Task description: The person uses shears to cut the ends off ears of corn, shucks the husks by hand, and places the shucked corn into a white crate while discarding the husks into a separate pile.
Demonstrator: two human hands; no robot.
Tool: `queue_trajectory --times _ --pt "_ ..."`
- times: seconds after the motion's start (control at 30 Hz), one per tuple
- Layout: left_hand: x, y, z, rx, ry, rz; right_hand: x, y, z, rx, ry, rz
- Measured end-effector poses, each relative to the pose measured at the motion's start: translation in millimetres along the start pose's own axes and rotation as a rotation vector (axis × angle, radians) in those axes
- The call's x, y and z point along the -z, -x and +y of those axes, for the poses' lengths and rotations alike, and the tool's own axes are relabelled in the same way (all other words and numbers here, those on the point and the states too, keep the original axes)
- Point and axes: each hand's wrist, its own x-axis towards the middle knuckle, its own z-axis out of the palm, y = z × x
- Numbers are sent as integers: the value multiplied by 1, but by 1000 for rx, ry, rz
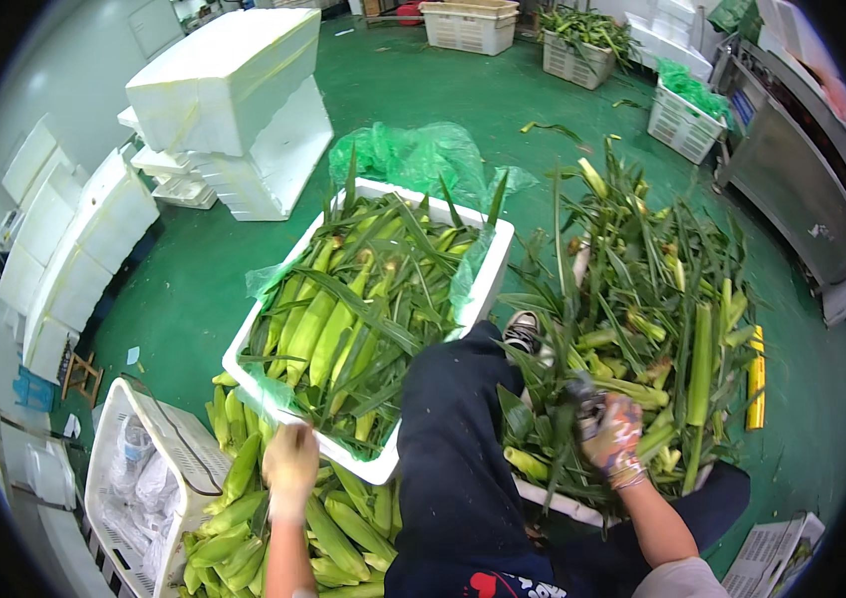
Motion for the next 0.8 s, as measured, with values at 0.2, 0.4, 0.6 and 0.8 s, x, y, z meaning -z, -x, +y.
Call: queue_trajectory --times 0.2,0.4,0.6,0.8 --pt "-108 -207 -21 77 -323 -140 -83 -21 67 -303 132 -121" --pt "-104 -235 -24 177 -115 -596 23 -14 34 -263 -278 -59" --pt "-110 -207 -62 256 50 -407 118 22 -15 -104 -568 -107" --pt "-68 -170 -47 132 482 -335 149 64 -14 -85 -546 -147"
